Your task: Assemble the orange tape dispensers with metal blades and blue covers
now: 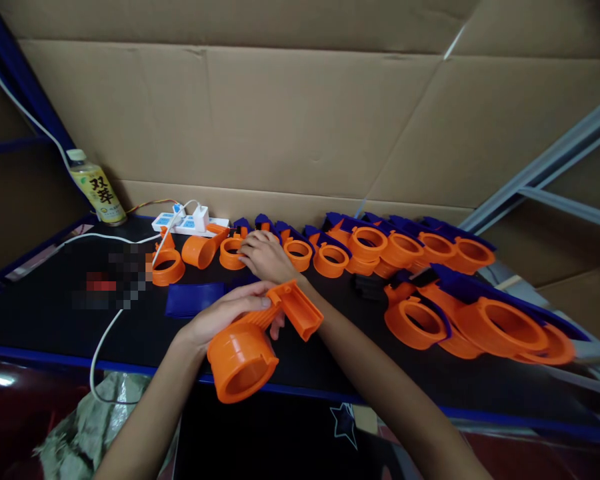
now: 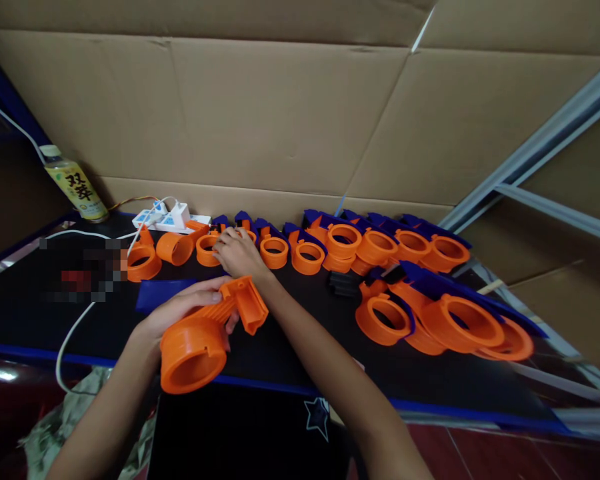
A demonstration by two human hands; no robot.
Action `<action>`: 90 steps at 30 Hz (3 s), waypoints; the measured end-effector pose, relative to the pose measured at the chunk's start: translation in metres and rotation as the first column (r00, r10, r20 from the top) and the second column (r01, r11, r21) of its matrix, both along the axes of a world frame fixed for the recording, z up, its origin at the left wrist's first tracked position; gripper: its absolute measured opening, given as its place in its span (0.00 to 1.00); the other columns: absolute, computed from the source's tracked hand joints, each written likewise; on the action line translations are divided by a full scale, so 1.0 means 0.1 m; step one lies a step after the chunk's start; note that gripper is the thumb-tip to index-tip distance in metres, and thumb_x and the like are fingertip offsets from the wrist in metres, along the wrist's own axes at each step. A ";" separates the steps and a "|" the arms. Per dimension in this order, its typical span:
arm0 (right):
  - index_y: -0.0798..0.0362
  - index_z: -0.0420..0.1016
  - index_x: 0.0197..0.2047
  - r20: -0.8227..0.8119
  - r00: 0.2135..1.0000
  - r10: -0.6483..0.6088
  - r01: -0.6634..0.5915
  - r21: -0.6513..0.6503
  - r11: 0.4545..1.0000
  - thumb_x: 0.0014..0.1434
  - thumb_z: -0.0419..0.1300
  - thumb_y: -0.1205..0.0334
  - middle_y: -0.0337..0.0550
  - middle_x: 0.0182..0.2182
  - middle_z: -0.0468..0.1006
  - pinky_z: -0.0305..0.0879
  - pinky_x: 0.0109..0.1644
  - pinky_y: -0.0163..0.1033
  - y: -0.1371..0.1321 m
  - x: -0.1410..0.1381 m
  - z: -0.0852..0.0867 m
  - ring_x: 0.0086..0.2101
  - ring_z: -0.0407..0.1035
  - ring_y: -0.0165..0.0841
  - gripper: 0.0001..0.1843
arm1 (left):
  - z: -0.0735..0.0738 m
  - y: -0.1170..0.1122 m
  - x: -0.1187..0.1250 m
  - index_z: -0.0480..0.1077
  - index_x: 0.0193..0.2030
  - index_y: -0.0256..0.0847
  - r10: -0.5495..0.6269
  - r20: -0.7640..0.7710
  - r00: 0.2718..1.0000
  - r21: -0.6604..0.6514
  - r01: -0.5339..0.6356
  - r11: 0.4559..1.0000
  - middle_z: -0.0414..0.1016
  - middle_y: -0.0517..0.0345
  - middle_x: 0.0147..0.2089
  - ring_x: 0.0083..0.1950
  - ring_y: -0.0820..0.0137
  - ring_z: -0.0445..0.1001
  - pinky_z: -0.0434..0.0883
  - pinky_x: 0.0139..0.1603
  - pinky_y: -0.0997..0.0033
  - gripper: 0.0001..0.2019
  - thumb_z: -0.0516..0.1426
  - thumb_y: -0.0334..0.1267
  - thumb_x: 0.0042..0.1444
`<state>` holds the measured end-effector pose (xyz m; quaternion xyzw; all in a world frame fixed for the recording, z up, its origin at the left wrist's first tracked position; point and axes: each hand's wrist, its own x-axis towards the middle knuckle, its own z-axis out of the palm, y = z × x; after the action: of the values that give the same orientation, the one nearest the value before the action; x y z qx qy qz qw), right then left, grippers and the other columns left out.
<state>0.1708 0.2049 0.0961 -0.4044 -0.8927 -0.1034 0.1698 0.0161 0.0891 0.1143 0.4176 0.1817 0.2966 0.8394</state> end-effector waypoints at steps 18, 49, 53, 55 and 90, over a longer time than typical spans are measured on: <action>0.45 0.79 0.56 0.059 0.916 -0.396 0.391 -0.346 0.853 0.60 0.66 0.54 0.47 0.49 0.83 0.75 0.44 0.43 -2.02 1.89 0.09 0.43 0.79 0.41 0.20 | 0.00 0.15 0.07 0.73 0.51 0.38 0.497 -0.105 0.861 -0.116 -0.507 0.854 0.82 0.53 0.31 0.25 0.67 0.79 0.74 0.24 0.72 0.22 0.64 0.51 0.57; 0.46 0.84 0.45 -0.675 0.651 -0.348 0.288 -0.204 0.936 0.65 0.63 0.55 0.44 0.39 0.84 0.72 0.35 0.40 -1.83 0.88 0.07 0.32 0.75 0.34 0.10 | -0.16 -0.04 0.30 0.71 0.50 0.39 0.083 -0.287 0.954 0.274 -0.001 0.962 0.82 0.44 0.50 0.29 0.70 0.81 0.68 0.23 0.79 0.16 0.64 0.43 0.59; 0.45 0.84 0.48 -0.727 0.594 -0.345 0.300 -0.198 0.933 0.65 0.63 0.55 0.45 0.41 0.83 0.74 0.34 0.40 -1.88 0.92 0.01 0.34 0.77 0.36 0.11 | -0.18 -0.04 0.31 0.71 0.49 0.38 0.103 -0.286 0.953 0.257 -0.027 0.966 0.82 0.44 0.50 0.29 0.71 0.81 0.67 0.22 0.80 0.16 0.64 0.44 0.59; 0.44 0.83 0.50 -0.747 0.569 -0.343 0.326 -0.178 0.928 0.64 0.64 0.56 0.45 0.41 0.83 0.76 0.33 0.40 -1.92 0.92 0.00 0.33 0.77 0.35 0.12 | -0.19 -0.04 0.31 0.71 0.48 0.38 0.121 -0.288 0.950 0.259 -0.044 0.965 0.83 0.46 0.49 0.29 0.71 0.81 0.67 0.23 0.80 0.16 0.65 0.44 0.58; 0.53 0.77 0.49 -0.175 0.797 -0.578 0.558 -0.154 0.815 0.63 0.60 0.67 0.50 0.43 0.82 0.66 0.46 0.48 -1.57 1.31 -0.05 0.45 0.73 0.44 0.12 | -0.18 -0.02 0.32 0.70 0.52 0.40 0.220 -0.330 0.918 0.189 -0.164 0.968 0.78 0.55 0.34 0.31 0.69 0.80 0.69 0.21 0.81 0.19 0.62 0.50 0.60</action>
<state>0.3021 0.0479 0.0914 -0.6698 -0.7104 -0.0632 0.2065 0.0479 0.0869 0.0961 0.5085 0.3438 0.3126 0.7249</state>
